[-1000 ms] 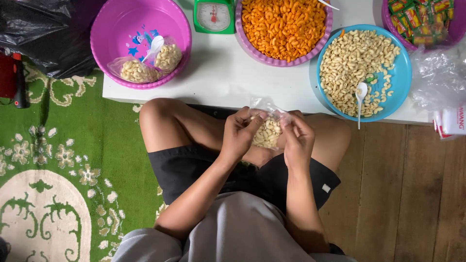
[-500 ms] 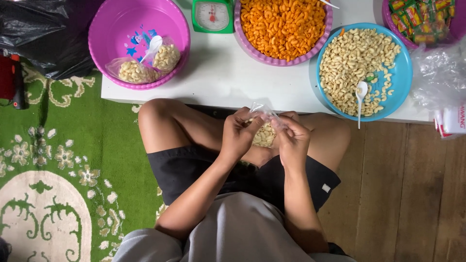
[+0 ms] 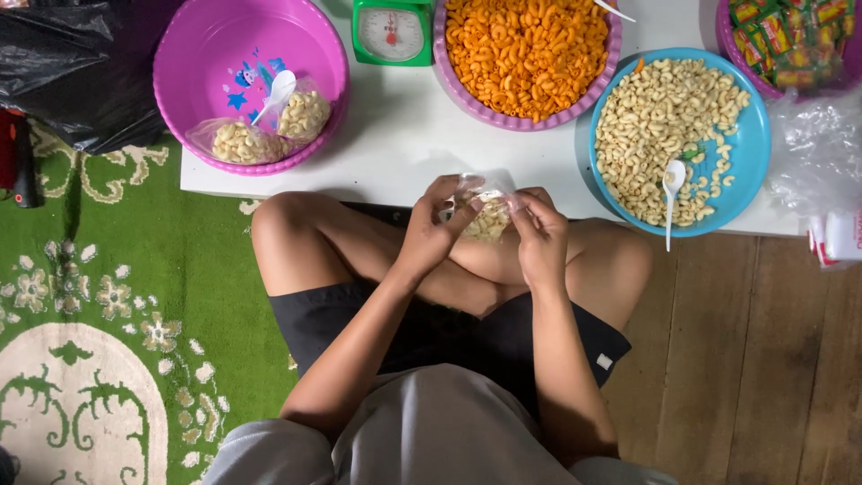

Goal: Manually filling small plastic bags with nuts using a spoon and inserting labels.

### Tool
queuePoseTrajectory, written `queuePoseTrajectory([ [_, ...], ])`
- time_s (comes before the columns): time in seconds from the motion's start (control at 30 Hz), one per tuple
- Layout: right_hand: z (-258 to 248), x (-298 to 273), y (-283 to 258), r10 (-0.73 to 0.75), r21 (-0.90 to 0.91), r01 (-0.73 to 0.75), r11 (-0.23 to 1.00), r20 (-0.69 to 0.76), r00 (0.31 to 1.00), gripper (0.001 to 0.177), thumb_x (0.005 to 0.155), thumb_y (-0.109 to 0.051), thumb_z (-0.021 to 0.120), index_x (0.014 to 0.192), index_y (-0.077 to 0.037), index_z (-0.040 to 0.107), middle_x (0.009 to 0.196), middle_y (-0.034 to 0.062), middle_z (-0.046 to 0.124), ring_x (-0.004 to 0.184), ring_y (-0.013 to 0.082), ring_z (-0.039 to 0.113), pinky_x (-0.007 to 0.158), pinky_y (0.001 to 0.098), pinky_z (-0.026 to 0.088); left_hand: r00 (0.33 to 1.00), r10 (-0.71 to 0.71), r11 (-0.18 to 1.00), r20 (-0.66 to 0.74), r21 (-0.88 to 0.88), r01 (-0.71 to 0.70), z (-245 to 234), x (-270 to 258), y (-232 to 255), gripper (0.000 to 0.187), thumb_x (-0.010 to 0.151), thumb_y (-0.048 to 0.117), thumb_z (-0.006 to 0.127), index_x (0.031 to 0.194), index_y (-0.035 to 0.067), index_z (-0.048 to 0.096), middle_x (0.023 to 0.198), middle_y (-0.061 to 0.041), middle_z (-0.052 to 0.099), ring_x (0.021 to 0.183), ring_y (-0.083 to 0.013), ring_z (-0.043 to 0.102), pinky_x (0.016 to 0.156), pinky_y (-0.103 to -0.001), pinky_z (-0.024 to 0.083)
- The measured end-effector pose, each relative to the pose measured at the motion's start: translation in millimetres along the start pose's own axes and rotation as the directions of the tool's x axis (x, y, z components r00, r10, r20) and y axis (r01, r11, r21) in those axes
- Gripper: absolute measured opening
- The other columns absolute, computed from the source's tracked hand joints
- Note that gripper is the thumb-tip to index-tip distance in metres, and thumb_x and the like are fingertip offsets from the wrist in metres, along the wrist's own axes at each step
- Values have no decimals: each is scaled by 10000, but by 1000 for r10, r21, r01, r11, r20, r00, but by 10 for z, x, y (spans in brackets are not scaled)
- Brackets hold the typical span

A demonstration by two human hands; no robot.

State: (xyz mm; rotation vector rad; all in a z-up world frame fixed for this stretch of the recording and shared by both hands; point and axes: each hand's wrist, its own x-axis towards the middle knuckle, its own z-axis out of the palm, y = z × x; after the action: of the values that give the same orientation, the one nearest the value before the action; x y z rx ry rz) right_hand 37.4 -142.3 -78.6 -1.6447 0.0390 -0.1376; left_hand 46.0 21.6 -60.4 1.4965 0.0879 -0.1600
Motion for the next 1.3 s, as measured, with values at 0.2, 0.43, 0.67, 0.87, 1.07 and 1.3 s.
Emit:
queuePoseTrajectory([
  [0.2, -91, 228, 559, -11, 13, 10, 1000, 85, 996, 155, 1067, -35, 574, 971, -10, 694, 945, 55, 562, 988, 123, 501, 991, 352, 412, 973, -38, 988, -226, 137, 70, 0, 215, -75, 358, 896, 325, 791, 1122, 55, 727, 975, -107, 601, 937, -276, 667, 844, -390, 480],
  [0.43, -34, 272, 430, 26, 1, -27, 1000, 116, 993, 211, 1098, -68, 519, 1034, -4, 711, 980, 54, 538, 1001, 128, 466, 997, 362, 395, 956, -82, 986, -280, 115, 118, 82, 434, -325, 168, 949, 198, 694, 900, 46, 745, 674, -110, 660, 661, -170, 647, 581, -300, 504],
  [0.67, -76, 319, 285, 93, -54, -88, 995, 95, 991, 307, 1011, -168, 617, 1284, -43, 679, 1148, 91, 606, 1131, 189, 556, 938, 352, 521, 959, -50, 989, -280, 118, 86, 107, 415, -259, 118, 921, 117, 642, 943, 41, 729, 706, -120, 678, 699, -176, 621, 654, -335, 540],
  [0.87, -54, 410, 310, 29, -134, -35, 990, -44, 999, 112, 975, 25, 680, 1064, -10, 738, 932, 54, 606, 926, 111, 609, 768, 270, 570, 959, -32, 993, -283, 96, 62, 123, 396, -235, 108, 906, 91, 642, 955, 38, 722, 732, -128, 686, 725, -204, 652, 711, -355, 556],
  [1.07, -69, 435, 190, -55, -278, 39, 960, -48, 997, 103, 950, 28, 708, 980, -51, 766, 846, 20, 629, 822, 97, 616, 679, 243, 521, 958, -6, 987, -286, 154, 52, 114, 367, -197, 84, 858, 126, 688, 931, 90, 708, 768, -80, 687, 773, -204, 670, 767, -352, 536],
  [1.3, -6, 412, -11, -265, -432, 260, 863, 51, 963, 140, 909, 86, 699, 928, -47, 738, 844, 69, 637, 798, 233, 646, 655, 321, 510, 956, 193, 857, -219, 512, -55, 159, 381, 17, 297, 780, 282, 777, 993, 139, 626, 984, -42, 555, 952, -286, 621, 896, -509, 483],
])
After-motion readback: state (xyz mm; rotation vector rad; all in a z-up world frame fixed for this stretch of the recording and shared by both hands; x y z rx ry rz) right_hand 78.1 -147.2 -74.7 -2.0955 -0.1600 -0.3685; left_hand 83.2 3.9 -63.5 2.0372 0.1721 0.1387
